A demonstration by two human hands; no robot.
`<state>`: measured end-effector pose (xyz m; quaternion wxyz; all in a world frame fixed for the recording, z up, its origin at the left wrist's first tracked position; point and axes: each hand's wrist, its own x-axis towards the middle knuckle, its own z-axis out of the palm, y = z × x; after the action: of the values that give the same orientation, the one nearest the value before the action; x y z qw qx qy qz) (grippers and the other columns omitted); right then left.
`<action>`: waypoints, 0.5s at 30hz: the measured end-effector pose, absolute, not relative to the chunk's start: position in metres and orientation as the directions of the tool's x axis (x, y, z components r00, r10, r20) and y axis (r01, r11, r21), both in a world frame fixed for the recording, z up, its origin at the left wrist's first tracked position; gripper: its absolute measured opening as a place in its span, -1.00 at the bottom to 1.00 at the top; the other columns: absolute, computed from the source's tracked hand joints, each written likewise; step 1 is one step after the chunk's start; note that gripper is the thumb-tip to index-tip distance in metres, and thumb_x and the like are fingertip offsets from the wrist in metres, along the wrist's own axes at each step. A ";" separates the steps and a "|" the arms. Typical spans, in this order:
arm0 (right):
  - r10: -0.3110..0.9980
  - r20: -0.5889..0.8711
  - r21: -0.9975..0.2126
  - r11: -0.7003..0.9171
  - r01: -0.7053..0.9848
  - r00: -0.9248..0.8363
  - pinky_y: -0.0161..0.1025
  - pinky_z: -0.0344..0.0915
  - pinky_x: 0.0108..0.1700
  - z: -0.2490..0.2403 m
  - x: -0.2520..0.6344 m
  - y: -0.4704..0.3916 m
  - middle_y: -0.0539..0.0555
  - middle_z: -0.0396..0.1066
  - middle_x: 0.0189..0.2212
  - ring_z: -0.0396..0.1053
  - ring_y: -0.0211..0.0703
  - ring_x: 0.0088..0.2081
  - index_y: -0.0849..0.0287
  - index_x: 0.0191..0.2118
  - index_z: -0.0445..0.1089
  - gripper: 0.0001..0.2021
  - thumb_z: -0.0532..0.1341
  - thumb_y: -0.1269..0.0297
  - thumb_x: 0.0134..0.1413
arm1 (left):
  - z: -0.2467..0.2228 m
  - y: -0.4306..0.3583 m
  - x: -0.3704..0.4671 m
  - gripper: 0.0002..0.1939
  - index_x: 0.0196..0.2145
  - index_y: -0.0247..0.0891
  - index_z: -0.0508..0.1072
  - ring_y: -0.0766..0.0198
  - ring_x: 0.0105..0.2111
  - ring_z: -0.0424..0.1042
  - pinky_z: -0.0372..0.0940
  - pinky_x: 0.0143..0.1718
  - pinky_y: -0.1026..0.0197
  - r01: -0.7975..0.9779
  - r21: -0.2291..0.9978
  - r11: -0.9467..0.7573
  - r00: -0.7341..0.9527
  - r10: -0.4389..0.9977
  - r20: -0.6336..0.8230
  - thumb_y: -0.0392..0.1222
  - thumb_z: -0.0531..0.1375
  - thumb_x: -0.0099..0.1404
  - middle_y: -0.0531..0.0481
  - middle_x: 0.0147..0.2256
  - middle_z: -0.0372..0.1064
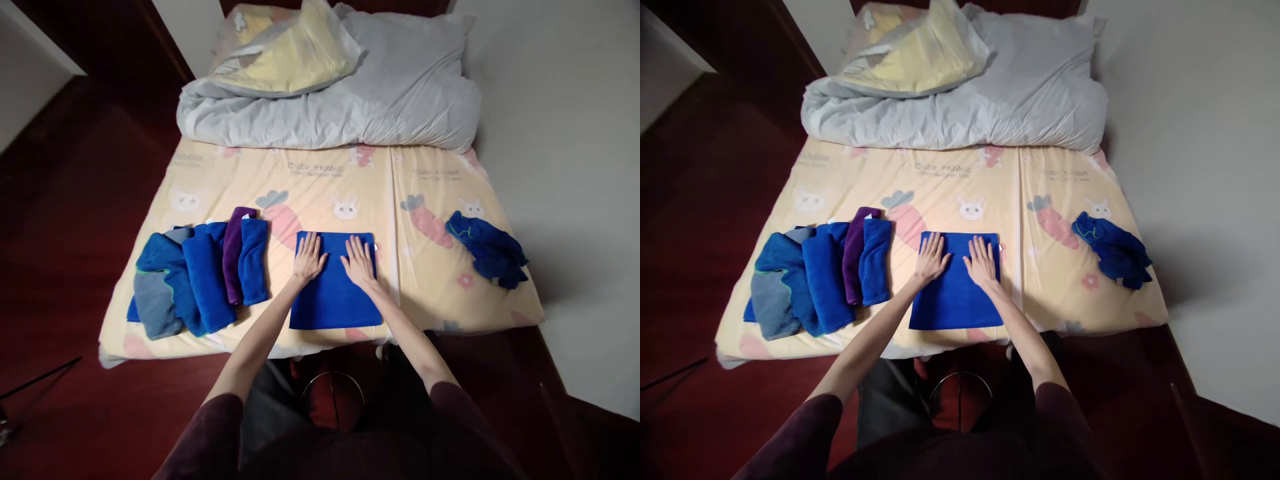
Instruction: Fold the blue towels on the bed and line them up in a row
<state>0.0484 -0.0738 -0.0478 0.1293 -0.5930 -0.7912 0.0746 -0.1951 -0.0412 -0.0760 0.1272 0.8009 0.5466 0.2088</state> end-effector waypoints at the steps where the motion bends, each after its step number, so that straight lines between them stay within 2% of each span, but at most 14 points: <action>1: 0.938 0.109 -0.280 0.347 0.895 -0.330 0.15 -0.33 0.58 -0.049 0.049 -0.088 0.21 -0.16 0.56 -0.30 0.03 0.59 0.34 0.55 -0.01 -0.34 -0.09 0.06 0.54 | -0.077 -0.055 -0.196 -0.22 0.49 -0.54 0.06 -0.08 0.55 -0.26 -0.26 0.54 -0.22 0.817 0.431 -0.382 0.334 0.924 0.187 0.13 -0.07 0.57 -0.37 0.52 -0.13; 2: 0.929 0.095 -0.291 0.371 0.882 -0.359 0.10 -0.30 0.58 -0.051 0.052 -0.100 0.18 -0.14 0.56 -0.26 -0.02 0.59 0.31 0.55 -0.01 -0.35 -0.10 0.05 0.54 | -0.079 -0.068 -0.199 -0.23 0.49 -0.52 0.06 -0.06 0.55 -0.24 -0.24 0.55 -0.20 0.823 0.431 -0.369 0.326 0.929 0.174 0.11 -0.09 0.57 -0.35 0.52 -0.12; 4: 0.949 0.064 -0.308 0.312 0.899 -0.308 0.08 -0.27 0.58 -0.054 0.062 -0.115 0.17 -0.10 0.55 -0.18 -0.04 0.57 0.29 0.55 0.00 -0.36 -0.12 0.06 0.55 | -0.081 -0.090 -0.208 -0.24 0.50 -0.52 0.05 -0.04 0.55 -0.18 -0.23 0.54 -0.19 0.852 0.433 -0.293 0.255 0.956 0.145 0.08 -0.10 0.57 -0.35 0.51 -0.11; 8: 0.993 0.024 -0.295 0.121 0.948 -0.120 0.21 -0.28 0.56 -0.048 0.065 -0.128 0.30 -0.08 0.53 -0.14 0.10 0.57 0.41 0.52 0.04 -0.36 -0.14 0.11 0.54 | -0.072 -0.126 -0.218 -0.24 0.48 -0.60 0.07 -0.12 0.54 -0.18 -0.23 0.53 -0.26 0.886 0.423 -0.191 0.154 0.981 0.118 0.05 -0.08 0.55 -0.44 0.50 -0.12; 10: 0.988 0.043 -0.283 0.157 0.946 -0.151 0.25 -0.30 0.56 -0.043 0.052 -0.147 0.32 -0.12 0.54 -0.19 0.15 0.57 0.44 0.52 0.05 -0.35 -0.13 0.10 0.54 | -0.064 -0.154 -0.212 -0.25 0.46 -0.59 0.11 -0.13 0.55 -0.23 -0.23 0.53 -0.26 0.872 0.411 -0.266 0.225 0.963 0.145 0.05 -0.08 0.55 -0.43 0.50 -0.12; 12: 0.963 0.075 -0.281 0.268 0.922 -0.257 0.20 -0.30 0.57 -0.042 0.040 -0.180 0.26 -0.16 0.55 -0.24 0.09 0.58 0.38 0.53 0.04 -0.35 -0.13 0.08 0.54 | -0.060 -0.188 -0.205 -0.27 0.48 -0.53 0.10 -0.07 0.55 -0.22 -0.20 0.54 -0.20 0.834 0.401 -0.380 0.341 0.925 0.169 0.05 -0.09 0.57 -0.34 0.51 -0.11; 14: 0.937 0.073 -0.295 0.347 0.890 -0.342 0.11 -0.26 0.57 -0.047 0.036 -0.216 0.19 -0.13 0.55 -0.20 -0.01 0.58 0.28 0.54 0.03 -0.37 -0.12 0.07 0.54 | -0.062 -0.222 -0.204 -0.30 0.49 -0.45 0.09 -0.04 0.54 -0.17 -0.16 0.53 -0.19 0.820 0.410 -0.399 0.360 0.917 0.170 0.03 -0.08 0.57 -0.30 0.51 -0.07; 15: 0.942 0.070 -0.304 0.334 0.892 -0.329 0.10 -0.24 0.57 -0.049 0.038 -0.231 0.18 -0.13 0.55 -0.18 -0.03 0.58 0.24 0.55 0.02 -0.37 -0.12 0.07 0.54 | -0.064 -0.236 -0.206 -0.30 0.50 -0.42 0.08 -0.03 0.54 -0.14 -0.15 0.53 -0.20 0.822 0.418 -0.385 0.348 0.923 0.165 0.03 -0.07 0.57 -0.29 0.51 -0.07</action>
<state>0.0377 -0.2312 -0.0495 0.1173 -0.5672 -0.8083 0.1058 -0.2059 -0.2359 -0.0644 0.1321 0.8103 0.5384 0.1898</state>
